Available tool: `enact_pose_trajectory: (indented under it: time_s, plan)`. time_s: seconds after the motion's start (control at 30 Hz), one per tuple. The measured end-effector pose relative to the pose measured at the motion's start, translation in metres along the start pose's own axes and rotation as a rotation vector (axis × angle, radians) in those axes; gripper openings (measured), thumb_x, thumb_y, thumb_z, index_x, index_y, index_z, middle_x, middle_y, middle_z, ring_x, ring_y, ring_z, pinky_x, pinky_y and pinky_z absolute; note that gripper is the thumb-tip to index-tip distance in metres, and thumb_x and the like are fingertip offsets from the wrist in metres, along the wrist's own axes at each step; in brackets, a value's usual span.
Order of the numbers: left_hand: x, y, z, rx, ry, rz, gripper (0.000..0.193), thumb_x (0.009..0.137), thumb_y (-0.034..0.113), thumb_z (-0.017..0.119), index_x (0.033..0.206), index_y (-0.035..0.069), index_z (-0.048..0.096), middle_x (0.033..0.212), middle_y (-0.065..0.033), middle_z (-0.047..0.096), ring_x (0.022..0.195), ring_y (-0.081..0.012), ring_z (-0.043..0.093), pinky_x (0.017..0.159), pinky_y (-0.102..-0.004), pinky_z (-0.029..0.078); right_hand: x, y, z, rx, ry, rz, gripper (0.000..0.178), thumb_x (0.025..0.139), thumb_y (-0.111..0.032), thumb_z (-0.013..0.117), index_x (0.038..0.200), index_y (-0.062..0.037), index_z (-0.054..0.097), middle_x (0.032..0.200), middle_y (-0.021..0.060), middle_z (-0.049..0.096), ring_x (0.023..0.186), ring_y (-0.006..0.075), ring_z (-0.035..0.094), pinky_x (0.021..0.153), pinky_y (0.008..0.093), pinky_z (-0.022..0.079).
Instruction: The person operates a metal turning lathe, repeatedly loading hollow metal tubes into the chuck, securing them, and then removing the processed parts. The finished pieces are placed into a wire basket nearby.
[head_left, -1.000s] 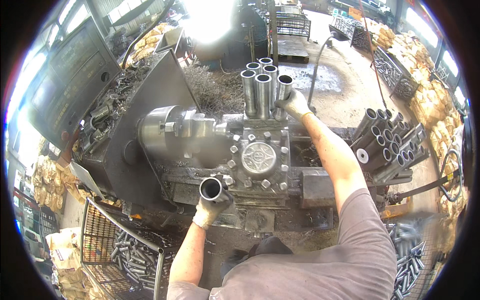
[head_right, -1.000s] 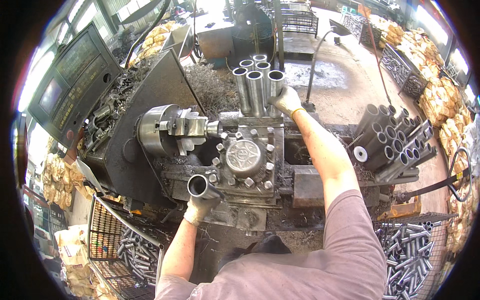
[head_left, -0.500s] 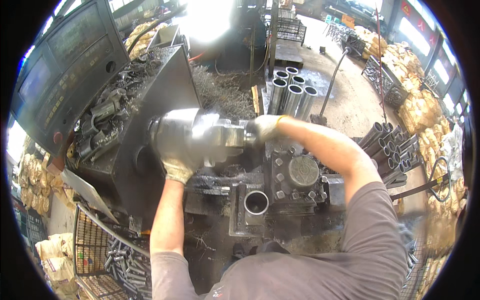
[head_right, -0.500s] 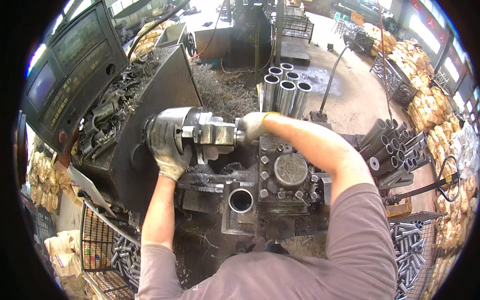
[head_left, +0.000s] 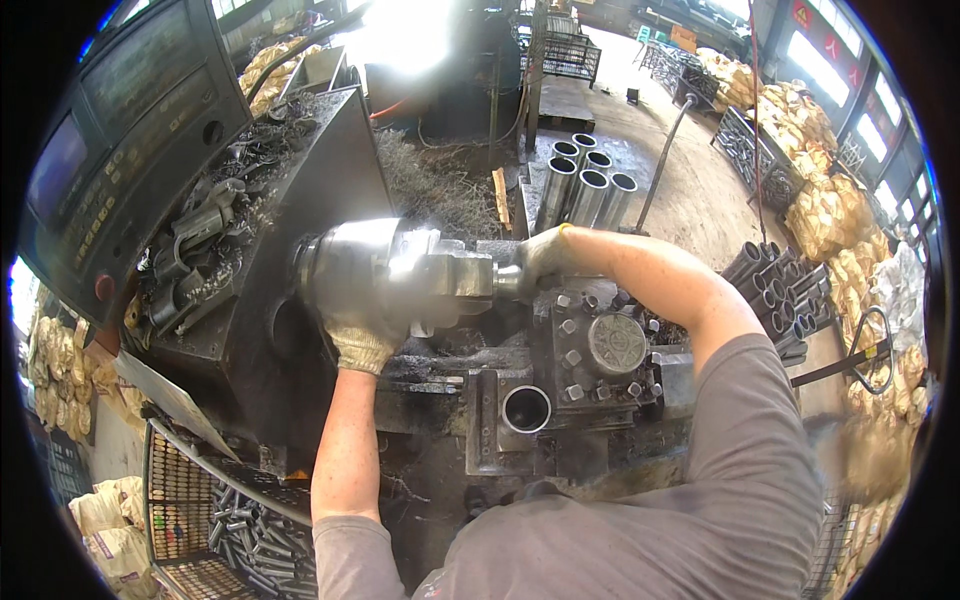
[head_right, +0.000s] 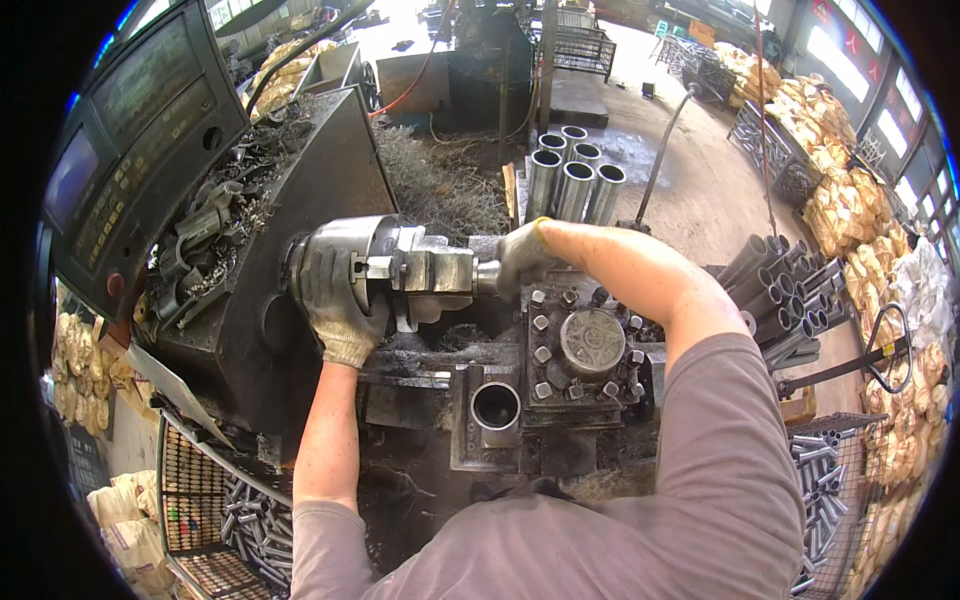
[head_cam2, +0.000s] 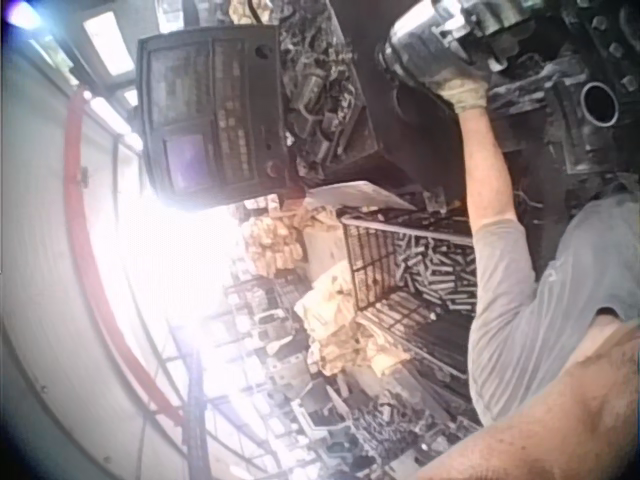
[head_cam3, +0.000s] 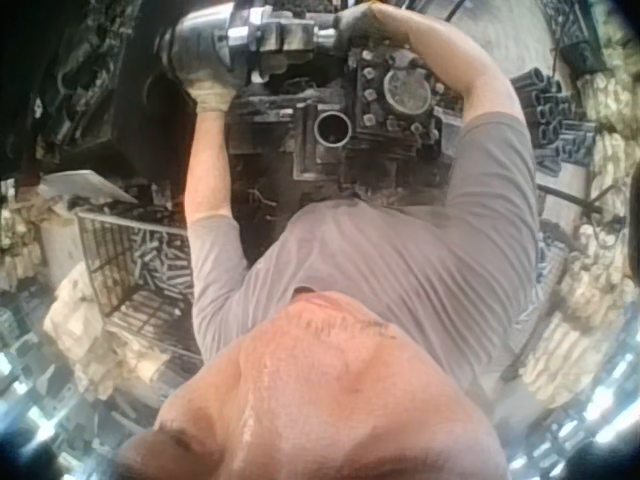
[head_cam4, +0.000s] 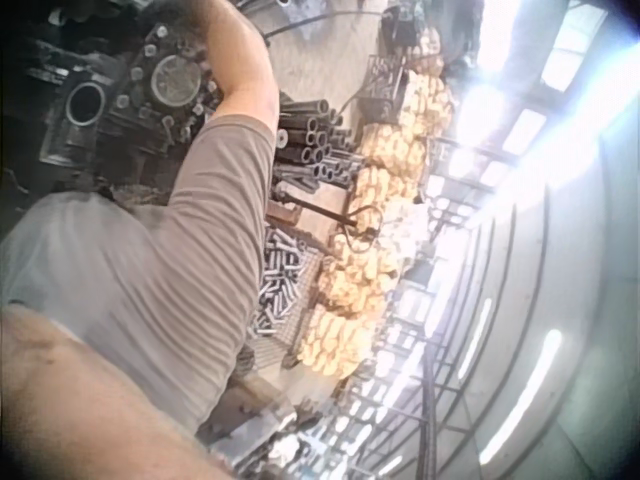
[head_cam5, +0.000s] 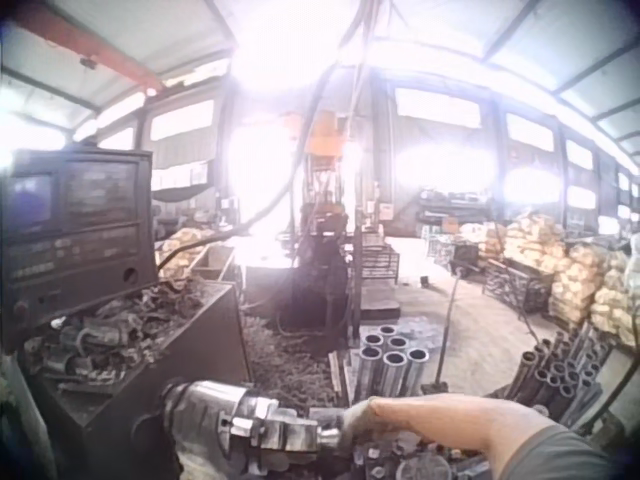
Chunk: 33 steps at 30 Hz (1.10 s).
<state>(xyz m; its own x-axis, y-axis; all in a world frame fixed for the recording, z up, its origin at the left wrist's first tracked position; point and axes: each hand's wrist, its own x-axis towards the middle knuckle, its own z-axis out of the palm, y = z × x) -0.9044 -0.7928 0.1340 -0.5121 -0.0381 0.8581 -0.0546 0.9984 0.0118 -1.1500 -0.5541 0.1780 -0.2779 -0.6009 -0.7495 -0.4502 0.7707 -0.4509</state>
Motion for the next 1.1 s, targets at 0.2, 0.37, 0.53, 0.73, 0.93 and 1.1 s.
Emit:
enact_pose_trajectory:
  time_s: [0.2,0.37,0.53,0.73,0.93,1.1]
  plan:
    - [0.001,0.004,0.001,0.045,-0.024,-0.017,0.081,0.080,0.036,0.072,0.152,0.006,0.051,0.155,-0.0211,0.054,0.149,-0.0449,0.046,0.125,-0.0643,0.028,0.003,0.043,0.001,0.244,-0.019,-0.118,0.021,0.089,-0.023,0.080,0.102,-0.0054,0.081,0.087,0.0034,0.079,0.070,0.0115,0.071,0.061,0.0277,0.057]
    - [-0.007,-0.001,-0.002,0.092,-0.023,-0.040,0.079,0.082,0.037,0.071,0.152,0.006,0.051,0.155,-0.0207,0.054,0.149,-0.0449,0.046,0.125,-0.0642,0.028,-0.036,0.024,0.007,0.017,0.212,-0.292,0.021,0.088,-0.020,0.077,0.102,-0.0050,0.083,0.087,0.0051,0.081,0.071,0.0136,0.073,0.064,0.0323,0.059]
    - [-0.007,0.005,0.009,0.028,-0.023,-0.001,0.077,0.086,0.040,0.068,0.152,0.007,0.051,0.155,-0.0203,0.054,0.149,-0.0445,0.046,0.125,-0.0639,0.028,0.007,0.091,0.009,-1.213,0.186,0.138,0.026,0.088,-0.020,0.075,0.110,-0.0111,0.085,0.103,0.0079,0.083,0.088,0.0220,0.079,0.083,0.0415,0.064]
    - [-0.007,0.003,0.001,0.063,-0.037,-0.045,0.077,0.087,0.043,0.067,0.153,0.008,0.050,0.156,-0.0196,0.053,0.150,-0.0436,0.045,0.125,-0.0638,0.028,-0.055,0.084,-0.021,-1.186,-0.026,0.398,0.075,0.084,-0.034,0.086,0.152,-0.0149,0.063,0.152,0.0119,0.064,0.135,0.0275,0.065,0.114,0.0422,0.052]
    - [-0.003,0.008,0.012,0.044,-0.029,-0.026,0.075,0.088,0.043,0.068,0.152,0.007,0.051,0.156,-0.0204,0.053,0.149,-0.0447,0.045,0.125,-0.0639,0.030,0.015,0.020,0.025,-0.449,0.486,-0.298,0.072,0.091,-0.030,0.082,0.150,0.0026,0.055,0.124,0.0218,0.076,0.109,0.0284,0.077,0.095,0.0387,0.064]
    - [-0.002,0.006,0.001,0.061,-0.005,-0.019,0.073,0.089,0.040,0.069,0.152,0.006,0.051,0.154,-0.0223,0.054,0.147,-0.0464,0.047,0.124,-0.0641,0.031,0.018,0.012,-0.028,-0.040,-0.203,-0.085,0.066,0.092,-0.025,0.082,0.146,0.0043,0.057,0.130,0.0232,0.072,0.104,0.0289,0.077,0.095,0.0403,0.066]
